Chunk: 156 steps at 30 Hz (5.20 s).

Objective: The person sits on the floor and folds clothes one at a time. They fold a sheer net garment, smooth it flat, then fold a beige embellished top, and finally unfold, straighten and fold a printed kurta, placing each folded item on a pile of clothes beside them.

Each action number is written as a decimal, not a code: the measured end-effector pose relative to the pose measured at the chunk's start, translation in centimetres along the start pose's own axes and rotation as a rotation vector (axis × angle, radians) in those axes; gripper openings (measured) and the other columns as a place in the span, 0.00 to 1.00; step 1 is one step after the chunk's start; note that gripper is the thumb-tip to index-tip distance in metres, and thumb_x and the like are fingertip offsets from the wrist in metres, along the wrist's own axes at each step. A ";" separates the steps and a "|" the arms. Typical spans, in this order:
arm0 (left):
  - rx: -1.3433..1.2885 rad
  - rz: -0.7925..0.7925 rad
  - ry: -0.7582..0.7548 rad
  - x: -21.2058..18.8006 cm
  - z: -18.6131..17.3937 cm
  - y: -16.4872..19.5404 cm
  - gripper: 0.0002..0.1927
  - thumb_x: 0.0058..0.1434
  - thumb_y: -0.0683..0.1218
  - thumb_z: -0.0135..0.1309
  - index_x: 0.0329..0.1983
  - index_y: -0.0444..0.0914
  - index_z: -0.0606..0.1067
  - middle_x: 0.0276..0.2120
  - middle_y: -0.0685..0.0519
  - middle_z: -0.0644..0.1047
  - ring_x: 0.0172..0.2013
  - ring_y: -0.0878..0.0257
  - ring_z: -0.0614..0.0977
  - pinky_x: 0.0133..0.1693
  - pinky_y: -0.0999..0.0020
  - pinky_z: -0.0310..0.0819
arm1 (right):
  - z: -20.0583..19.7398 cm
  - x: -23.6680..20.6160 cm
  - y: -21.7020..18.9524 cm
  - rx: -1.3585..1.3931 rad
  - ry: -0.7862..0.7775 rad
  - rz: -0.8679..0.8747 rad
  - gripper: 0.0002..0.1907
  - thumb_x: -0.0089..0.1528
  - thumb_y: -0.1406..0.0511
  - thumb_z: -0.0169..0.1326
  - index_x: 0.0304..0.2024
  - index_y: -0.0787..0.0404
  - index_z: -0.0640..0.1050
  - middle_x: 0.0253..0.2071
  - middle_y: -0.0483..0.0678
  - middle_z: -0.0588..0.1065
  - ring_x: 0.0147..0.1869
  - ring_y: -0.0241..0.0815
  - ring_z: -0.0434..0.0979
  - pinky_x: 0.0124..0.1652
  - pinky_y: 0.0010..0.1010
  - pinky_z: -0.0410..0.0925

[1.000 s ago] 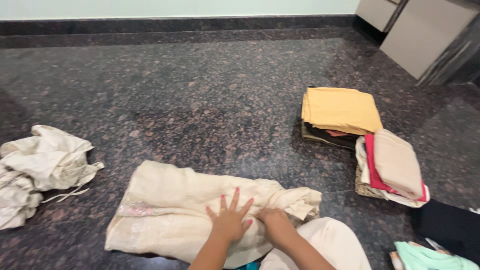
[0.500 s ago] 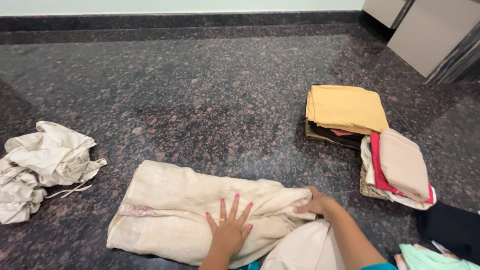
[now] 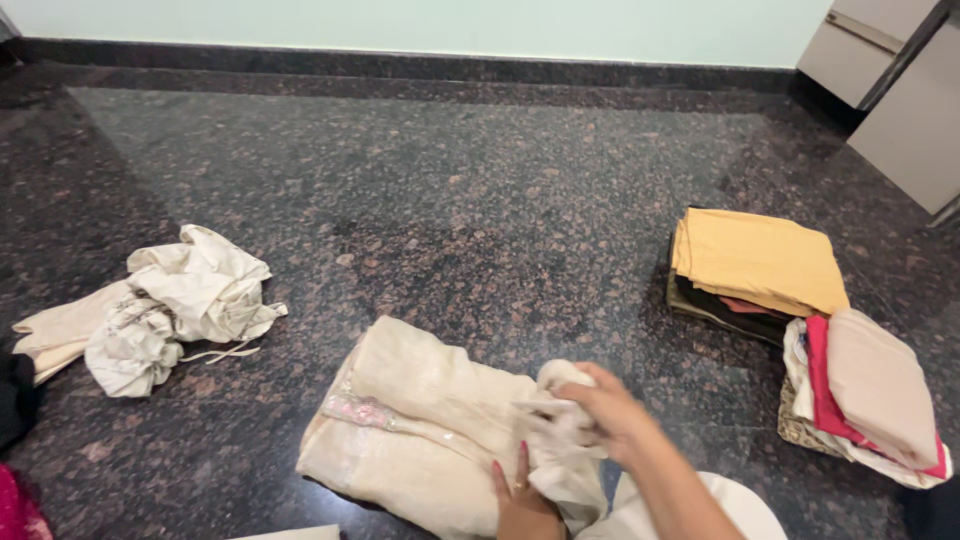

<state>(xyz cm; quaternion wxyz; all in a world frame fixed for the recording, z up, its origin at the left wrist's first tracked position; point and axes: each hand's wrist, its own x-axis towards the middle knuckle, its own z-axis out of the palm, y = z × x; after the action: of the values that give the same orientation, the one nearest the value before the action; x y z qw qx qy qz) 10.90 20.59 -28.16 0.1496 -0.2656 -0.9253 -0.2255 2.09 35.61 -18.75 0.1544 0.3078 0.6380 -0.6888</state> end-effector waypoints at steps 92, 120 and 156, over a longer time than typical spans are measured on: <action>-0.297 -0.747 0.180 -0.4 -4.8 -14.8 0.44 0.51 0.60 0.60 0.72 0.62 0.59 0.69 0.45 0.62 0.66 0.43 0.67 0.64 0.44 0.65 | 5.2 2.5 15.0 0.067 0.000 -0.165 0.48 0.56 0.52 0.64 0.73 0.56 0.59 0.65 0.60 0.72 0.65 0.51 0.75 0.60 0.39 0.68; -1.478 -0.893 -0.313 17.9 7.6 1.5 0.51 0.55 0.43 0.62 0.77 0.51 0.48 0.64 0.43 0.71 0.59 0.50 0.76 0.57 0.53 0.72 | -22.2 9.9 4.4 0.528 0.020 0.031 0.31 0.53 0.71 0.61 0.60 0.61 0.72 0.51 0.60 0.80 0.50 0.58 0.83 0.49 0.53 0.77; -0.669 -0.439 -0.443 32.1 21.3 29.9 0.53 0.55 0.65 0.64 0.65 0.22 0.59 0.60 0.26 0.67 0.62 0.36 0.71 0.63 0.53 0.66 | -49.7 9.5 2.9 -0.311 0.979 -0.348 0.46 0.57 0.46 0.64 0.67 0.67 0.63 0.64 0.65 0.67 0.68 0.60 0.68 0.63 0.42 0.62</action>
<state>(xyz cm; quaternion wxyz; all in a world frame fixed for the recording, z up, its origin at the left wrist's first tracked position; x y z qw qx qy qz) -1.89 67.48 -23.51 -0.1973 -0.1389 -0.8457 -0.4761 7.88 85.30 -26.70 -0.2334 0.4558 0.7714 -0.3777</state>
